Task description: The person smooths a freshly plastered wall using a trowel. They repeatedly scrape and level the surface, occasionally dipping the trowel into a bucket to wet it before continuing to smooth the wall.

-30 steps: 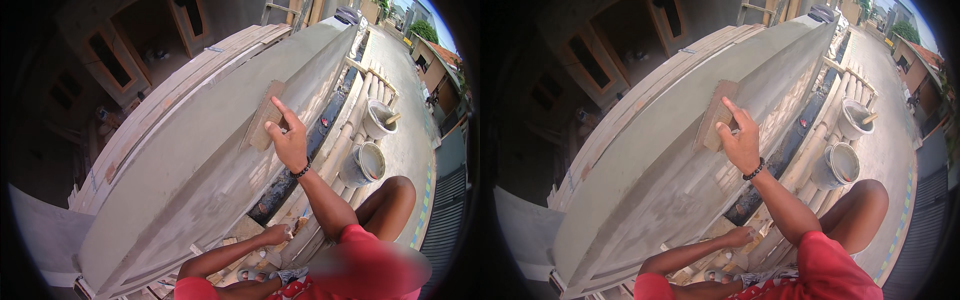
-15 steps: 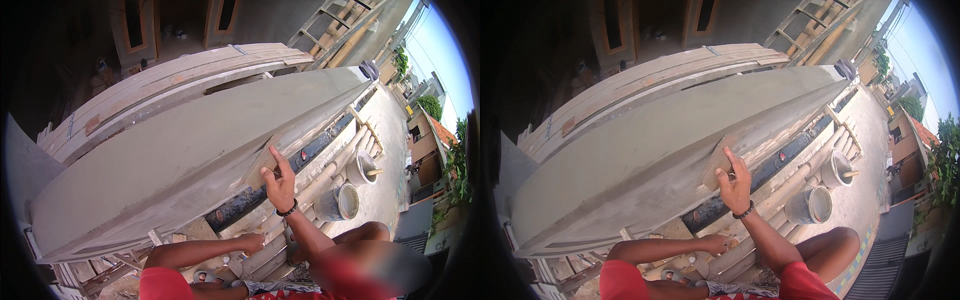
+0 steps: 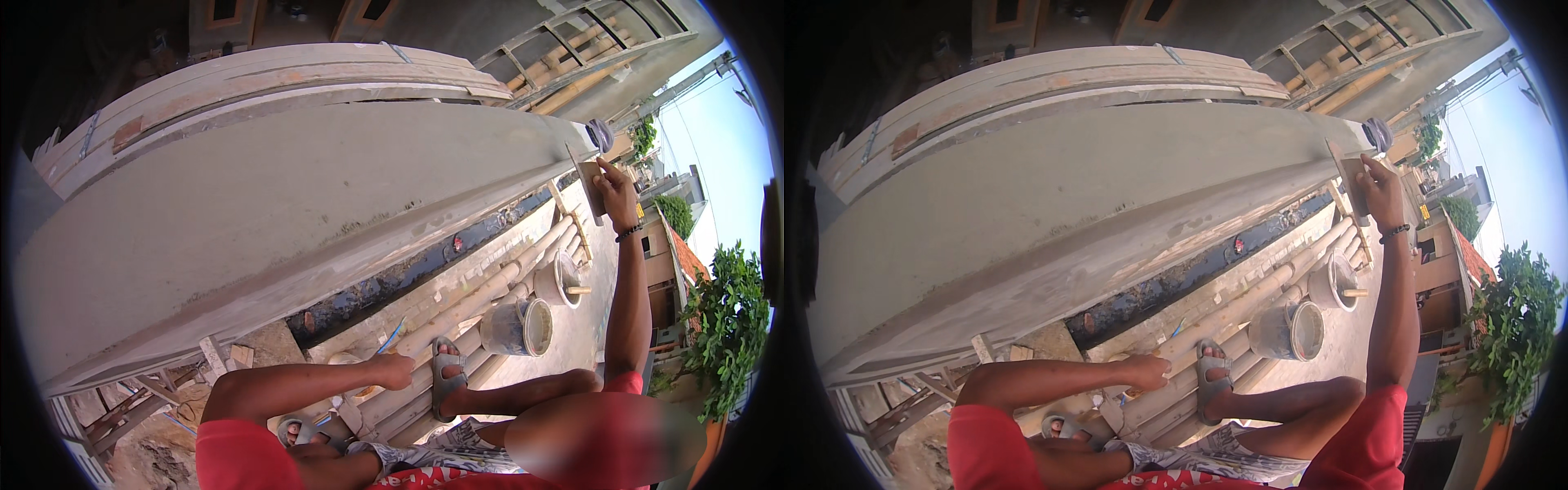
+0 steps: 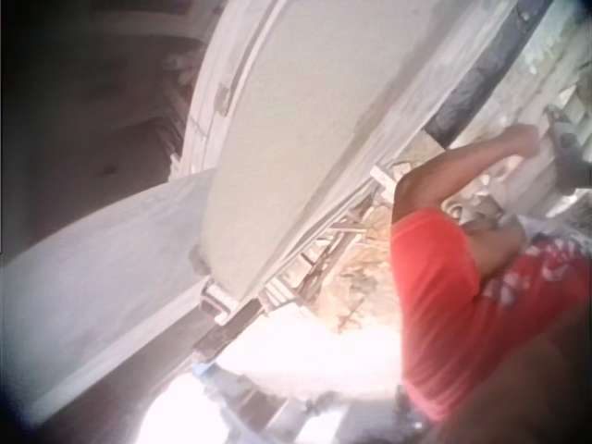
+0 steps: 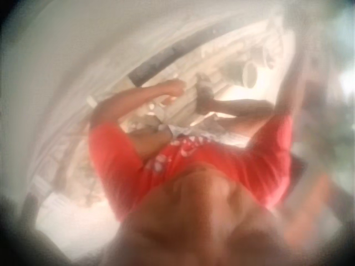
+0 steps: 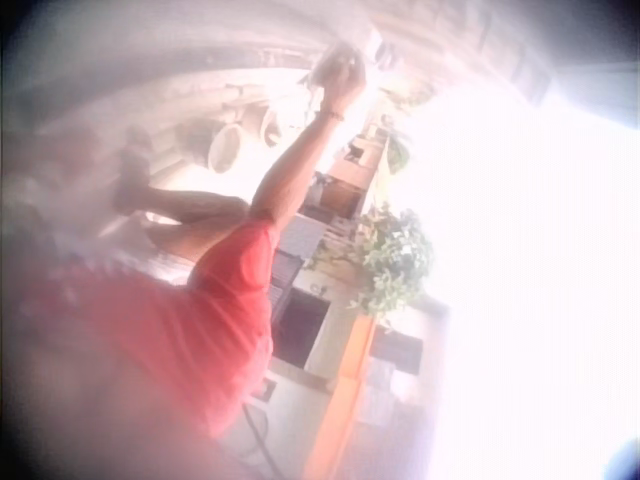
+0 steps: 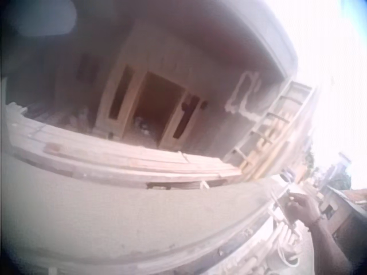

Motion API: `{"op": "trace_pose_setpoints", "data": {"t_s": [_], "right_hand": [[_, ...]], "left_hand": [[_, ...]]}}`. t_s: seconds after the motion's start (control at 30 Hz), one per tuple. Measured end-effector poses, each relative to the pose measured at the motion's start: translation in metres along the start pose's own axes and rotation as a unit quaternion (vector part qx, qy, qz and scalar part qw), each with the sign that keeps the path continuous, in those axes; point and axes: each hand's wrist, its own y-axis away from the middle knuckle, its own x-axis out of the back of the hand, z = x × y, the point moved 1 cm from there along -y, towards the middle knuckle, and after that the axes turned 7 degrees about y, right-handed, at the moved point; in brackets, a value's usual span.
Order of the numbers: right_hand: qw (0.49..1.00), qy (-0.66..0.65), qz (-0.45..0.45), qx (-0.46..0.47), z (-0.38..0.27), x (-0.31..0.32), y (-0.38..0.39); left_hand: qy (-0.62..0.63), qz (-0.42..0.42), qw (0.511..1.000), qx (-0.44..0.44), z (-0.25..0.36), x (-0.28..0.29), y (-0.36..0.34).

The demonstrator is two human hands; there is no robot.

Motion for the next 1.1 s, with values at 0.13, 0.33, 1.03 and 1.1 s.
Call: {"op": "trace_pose_setpoints", "data": {"t_s": [0.13, 0.33, 1.03, 1.1], "right_hand": [[0.998, 0.032, -0.05, -0.006, 0.037, -0.01, -0.043], [0.995, 0.036, -0.088, 0.024, 0.048, -0.032, -0.05], [0.936, -0.123, -0.116, 0.308, -0.3, -0.024, 0.114], [0.919, -0.147, -0.131, 0.341, -0.31, -0.022, 0.123]], "left_hand": [[0.005, 0.006, 1.0, 0.011, -0.007, -0.001, -0.001], [0.012, 0.01, 1.0, -0.005, -0.012, -0.002, -0.009], [-0.006, 0.024, 1.0, -0.018, -0.01, 0.006, -0.004], [-0.01, 0.01, 1.0, -0.015, -0.006, 0.006, -0.006]]}}
